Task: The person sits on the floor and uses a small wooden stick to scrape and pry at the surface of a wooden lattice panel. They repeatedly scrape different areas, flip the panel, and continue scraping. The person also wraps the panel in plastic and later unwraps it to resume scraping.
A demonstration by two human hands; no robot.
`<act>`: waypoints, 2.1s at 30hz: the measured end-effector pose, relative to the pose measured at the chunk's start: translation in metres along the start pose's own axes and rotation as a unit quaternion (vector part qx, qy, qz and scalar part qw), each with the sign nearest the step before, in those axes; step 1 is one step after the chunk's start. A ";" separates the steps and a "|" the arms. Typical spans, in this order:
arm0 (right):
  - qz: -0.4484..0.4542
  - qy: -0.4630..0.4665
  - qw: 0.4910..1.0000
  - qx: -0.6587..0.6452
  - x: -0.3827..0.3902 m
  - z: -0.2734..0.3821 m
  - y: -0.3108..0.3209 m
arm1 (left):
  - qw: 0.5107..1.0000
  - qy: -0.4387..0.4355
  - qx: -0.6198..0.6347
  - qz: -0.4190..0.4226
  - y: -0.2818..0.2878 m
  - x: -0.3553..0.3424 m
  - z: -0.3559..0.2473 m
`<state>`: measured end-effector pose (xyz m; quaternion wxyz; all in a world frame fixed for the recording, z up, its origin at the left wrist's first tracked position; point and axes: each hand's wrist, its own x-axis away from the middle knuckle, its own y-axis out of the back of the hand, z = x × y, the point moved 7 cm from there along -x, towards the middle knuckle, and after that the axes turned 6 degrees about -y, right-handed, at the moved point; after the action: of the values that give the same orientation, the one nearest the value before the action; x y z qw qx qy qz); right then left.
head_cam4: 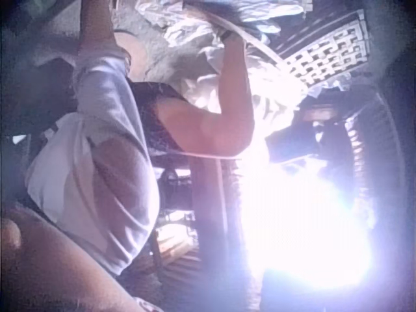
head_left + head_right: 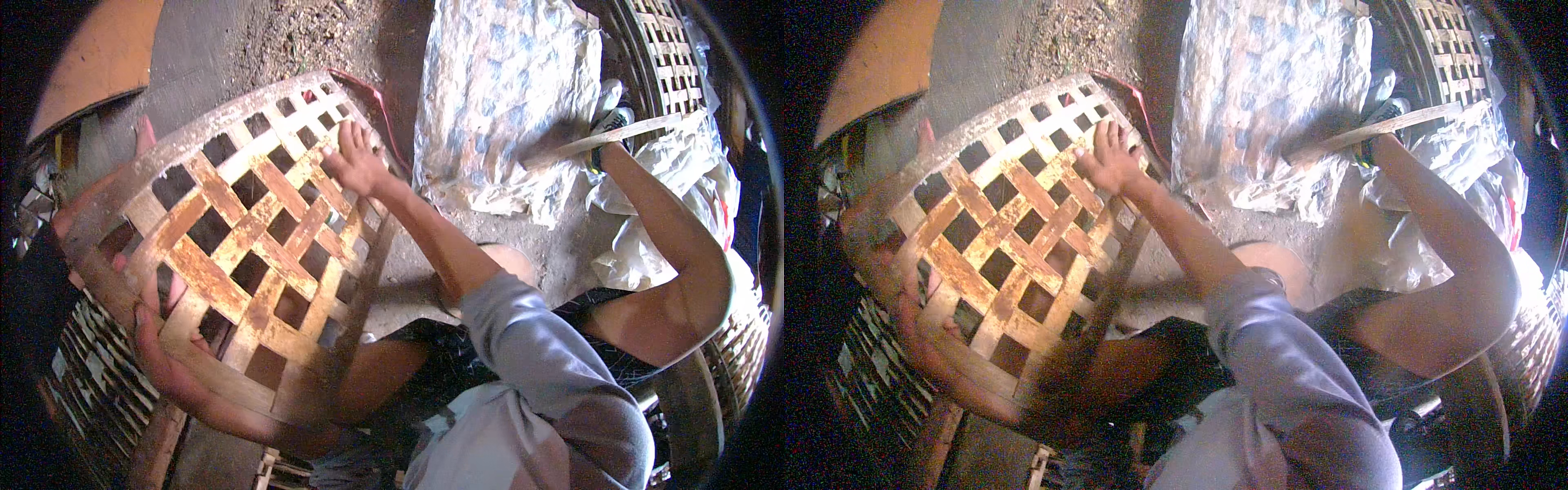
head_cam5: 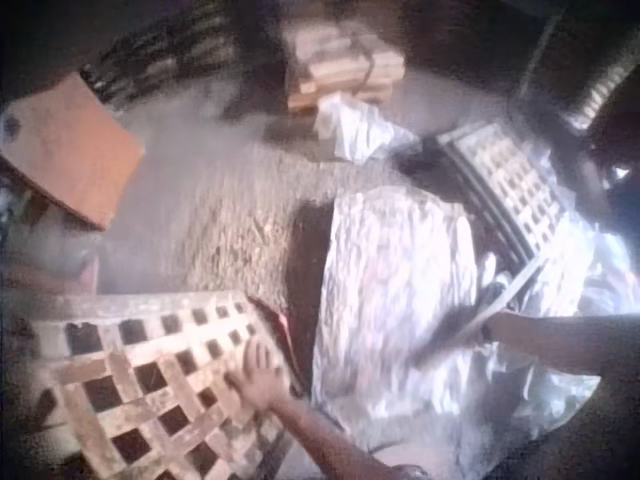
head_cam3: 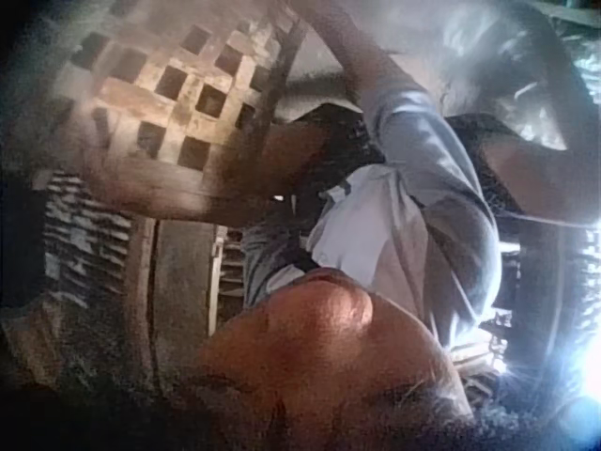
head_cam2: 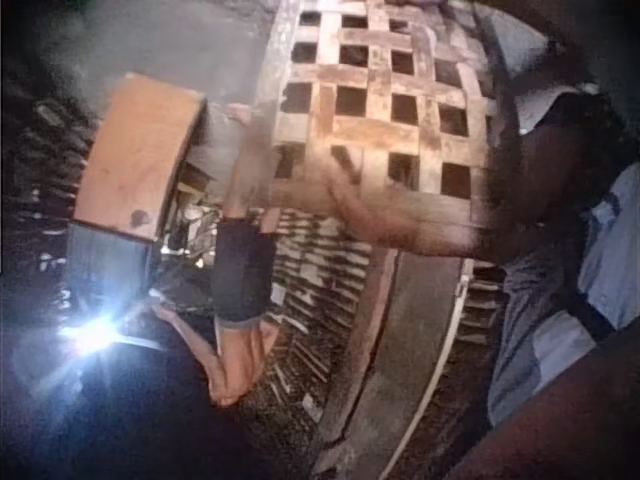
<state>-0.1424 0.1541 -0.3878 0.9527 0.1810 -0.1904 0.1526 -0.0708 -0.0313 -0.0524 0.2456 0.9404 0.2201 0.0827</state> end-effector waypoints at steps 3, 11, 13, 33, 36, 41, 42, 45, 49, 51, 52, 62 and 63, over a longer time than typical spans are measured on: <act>0.115 0.080 0.988 0.069 0.079 0.120 -0.036 | 0.999 0.014 -0.015 -0.026 0.023 0.014 0.015; -0.002 0.234 0.971 0.047 0.053 0.074 -0.031 | 0.995 0.000 -0.096 0.011 0.014 -0.004 -0.003; -0.044 0.005 0.999 -0.007 0.012 -0.033 -0.007 | 0.999 0.035 -0.004 0.010 -0.013 -0.014 -0.018; 0.039 0.269 0.961 -0.043 0.145 0.219 0.005 | 0.997 0.005 0.072 -0.011 -0.004 -0.003 -0.007; -0.012 0.375 0.927 0.013 0.149 0.253 0.016 | 0.997 -0.006 0.071 -0.018 -0.004 -0.002 -0.014; -0.007 0.026 0.999 -0.035 -0.010 0.057 0.020 | 0.997 -0.016 0.075 -0.009 -0.017 -0.007 -0.033; 0.027 -0.051 0.997 -0.049 -0.005 0.037 0.012 | 0.997 -0.015 0.075 -0.016 -0.011 -0.006 -0.030; 0.126 0.094 0.959 0.237 0.057 0.145 -0.026 | 0.998 -0.004 0.053 -0.044 0.012 0.002 -0.014; -0.014 0.427 0.903 0.048 0.170 0.268 0.005 | 0.998 -0.013 0.056 -0.017 -0.013 -0.005 -0.016; -0.024 0.367 0.930 0.019 0.137 0.213 0.004 | 0.998 -0.012 0.058 -0.016 -0.018 -0.007 -0.014; -0.025 0.349 0.937 0.006 0.114 0.172 -0.003 | 0.998 -0.014 0.058 -0.023 -0.014 -0.003 -0.013; -0.029 0.318 0.946 -0.053 0.137 0.229 -0.003 | 0.998 -0.016 0.055 -0.039 -0.008 0.008 -0.027; -0.034 0.368 0.929 -0.034 0.133 0.236 0.007 | 0.997 -0.022 0.075 -0.019 -0.024 -0.002 -0.021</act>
<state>-0.1006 0.0947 -0.1273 0.9662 0.0863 0.1745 0.1690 -0.0869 -0.0046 -0.0461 0.1805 0.9534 0.2382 0.0408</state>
